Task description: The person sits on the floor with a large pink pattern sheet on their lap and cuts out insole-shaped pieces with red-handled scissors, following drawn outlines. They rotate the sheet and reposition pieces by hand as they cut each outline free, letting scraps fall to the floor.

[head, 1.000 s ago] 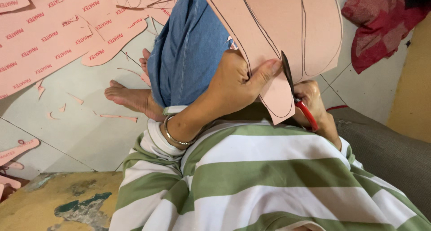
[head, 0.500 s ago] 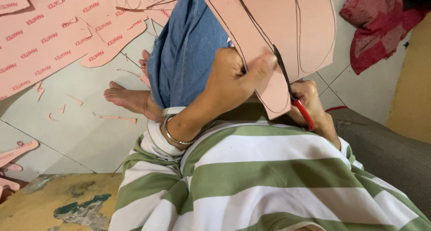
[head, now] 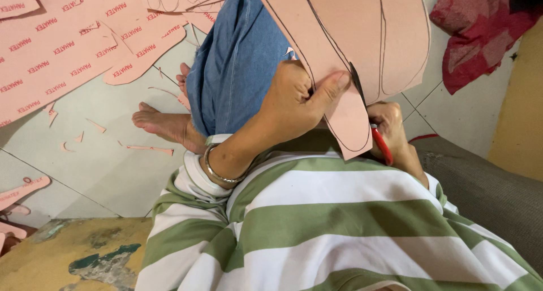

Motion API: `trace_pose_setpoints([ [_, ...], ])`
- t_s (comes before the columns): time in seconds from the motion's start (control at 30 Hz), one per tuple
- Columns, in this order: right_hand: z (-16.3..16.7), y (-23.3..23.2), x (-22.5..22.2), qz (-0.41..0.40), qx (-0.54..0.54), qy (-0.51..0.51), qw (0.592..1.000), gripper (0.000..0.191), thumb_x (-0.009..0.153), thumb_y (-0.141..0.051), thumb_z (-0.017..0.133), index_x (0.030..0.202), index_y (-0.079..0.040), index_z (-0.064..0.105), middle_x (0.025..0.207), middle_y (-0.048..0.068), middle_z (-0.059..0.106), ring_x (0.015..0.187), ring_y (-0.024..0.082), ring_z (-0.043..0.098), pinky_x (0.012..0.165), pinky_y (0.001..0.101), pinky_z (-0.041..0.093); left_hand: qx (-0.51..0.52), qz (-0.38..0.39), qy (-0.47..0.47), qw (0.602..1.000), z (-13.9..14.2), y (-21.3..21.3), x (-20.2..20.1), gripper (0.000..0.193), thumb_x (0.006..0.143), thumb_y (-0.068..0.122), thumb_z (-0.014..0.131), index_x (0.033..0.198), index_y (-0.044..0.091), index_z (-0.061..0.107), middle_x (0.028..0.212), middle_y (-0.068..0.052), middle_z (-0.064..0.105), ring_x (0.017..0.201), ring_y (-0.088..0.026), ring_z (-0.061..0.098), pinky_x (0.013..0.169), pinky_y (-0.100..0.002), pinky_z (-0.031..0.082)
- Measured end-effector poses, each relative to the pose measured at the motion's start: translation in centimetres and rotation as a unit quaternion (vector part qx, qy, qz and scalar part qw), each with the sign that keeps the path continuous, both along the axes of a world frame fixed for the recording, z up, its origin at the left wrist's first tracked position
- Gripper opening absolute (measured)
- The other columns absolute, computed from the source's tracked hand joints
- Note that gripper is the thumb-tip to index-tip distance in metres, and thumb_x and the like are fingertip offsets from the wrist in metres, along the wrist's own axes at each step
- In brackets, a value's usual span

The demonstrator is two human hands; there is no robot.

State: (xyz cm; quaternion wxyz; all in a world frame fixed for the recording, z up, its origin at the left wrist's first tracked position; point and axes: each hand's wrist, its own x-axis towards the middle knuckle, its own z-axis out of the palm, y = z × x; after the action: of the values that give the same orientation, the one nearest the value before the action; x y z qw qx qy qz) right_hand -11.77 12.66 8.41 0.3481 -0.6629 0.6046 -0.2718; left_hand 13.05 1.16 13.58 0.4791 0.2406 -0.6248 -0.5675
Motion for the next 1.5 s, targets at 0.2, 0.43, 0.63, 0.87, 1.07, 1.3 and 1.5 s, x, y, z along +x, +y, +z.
trace_pose_setpoints([
  [0.2,0.1,0.0,0.0,0.034,-0.041,-0.003,0.999,0.012,0.082,-0.007,0.072,0.077,0.002,0.065,0.067,0.016,0.062,0.059,0.022,0.062,0.057,0.0323,0.046,0.014,-0.004,-0.008,1.0,-0.3,0.0,-0.1,0.024,0.103,0.012,0.068,0.084,-0.002,0.067,0.066,-0.005,0.062,0.057,-0.01,0.054,0.054,-0.028,0.043],
  [0.43,-0.7,-0.1,0.1,0.005,0.043,-0.052,0.998,0.018,0.082,-0.003,0.073,0.07,0.004,0.062,0.058,0.012,0.058,0.056,0.011,0.052,0.052,0.0323,0.042,0.135,-0.07,0.028,0.988,-0.6,0.3,0.1,0.036,0.106,0.014,0.062,0.072,0.003,0.063,0.058,0.003,0.056,0.049,-0.004,0.051,0.044,-0.026,0.038],
  [0.63,-0.1,-0.3,0.0,0.045,0.094,-0.045,0.994,0.014,0.077,-0.002,0.07,0.084,0.007,0.063,0.071,0.013,0.065,0.065,0.011,0.057,0.06,0.0316,0.05,0.068,-0.006,-0.018,0.998,-1.1,0.2,-0.2,0.029,0.104,0.014,0.064,0.079,0.0,0.064,0.061,-0.001,0.057,0.056,-0.006,0.05,0.05,-0.028,0.04],
  [0.87,-1.0,-0.4,0.7,0.013,0.06,-0.024,0.998,0.015,0.079,-0.004,0.073,0.079,0.006,0.062,0.067,0.013,0.063,0.062,0.011,0.056,0.057,0.0317,0.049,0.074,-0.016,-0.028,0.997,-2.1,0.0,-0.7,0.03,0.103,0.016,0.066,0.077,0.0,0.065,0.061,0.0,0.059,0.054,-0.005,0.052,0.049,-0.026,0.041],
  [1.07,-3.1,0.2,0.5,-0.023,0.063,-0.052,0.996,0.014,0.086,-0.007,0.069,0.079,0.004,0.065,0.068,0.007,0.064,0.067,0.006,0.053,0.057,0.0287,0.047,0.205,-0.052,0.047,0.976,-4.1,-0.1,-1.2,0.03,0.105,0.018,0.064,0.079,0.002,0.067,0.064,0.001,0.062,0.054,-0.005,0.054,0.046,-0.025,0.041],
  [1.3,-0.2,-0.6,1.2,-0.037,0.195,-0.099,0.975,0.027,0.088,-0.024,0.074,0.092,0.002,0.069,0.075,0.005,0.066,0.071,0.009,0.055,0.063,0.0278,0.047,0.192,0.065,0.157,0.967,-6.0,-0.6,-2.5,0.016,0.103,0.01,0.071,0.114,-0.002,0.068,0.099,-0.001,0.072,0.087,-0.006,0.064,0.077,-0.024,0.055],
  [1.5,3.1,-0.7,-0.3,0.073,0.207,-0.17,0.961,0.077,0.082,-0.067,0.071,0.119,0.001,0.068,0.11,0.008,0.07,0.102,0.018,0.063,0.089,0.0323,0.049,0.15,0.181,0.178,0.956,-6.4,-2.1,-0.8,0.016,0.106,0.011,0.072,0.114,-0.001,0.067,0.094,0.0,0.07,0.081,-0.003,0.058,0.073,-0.02,0.048],
])
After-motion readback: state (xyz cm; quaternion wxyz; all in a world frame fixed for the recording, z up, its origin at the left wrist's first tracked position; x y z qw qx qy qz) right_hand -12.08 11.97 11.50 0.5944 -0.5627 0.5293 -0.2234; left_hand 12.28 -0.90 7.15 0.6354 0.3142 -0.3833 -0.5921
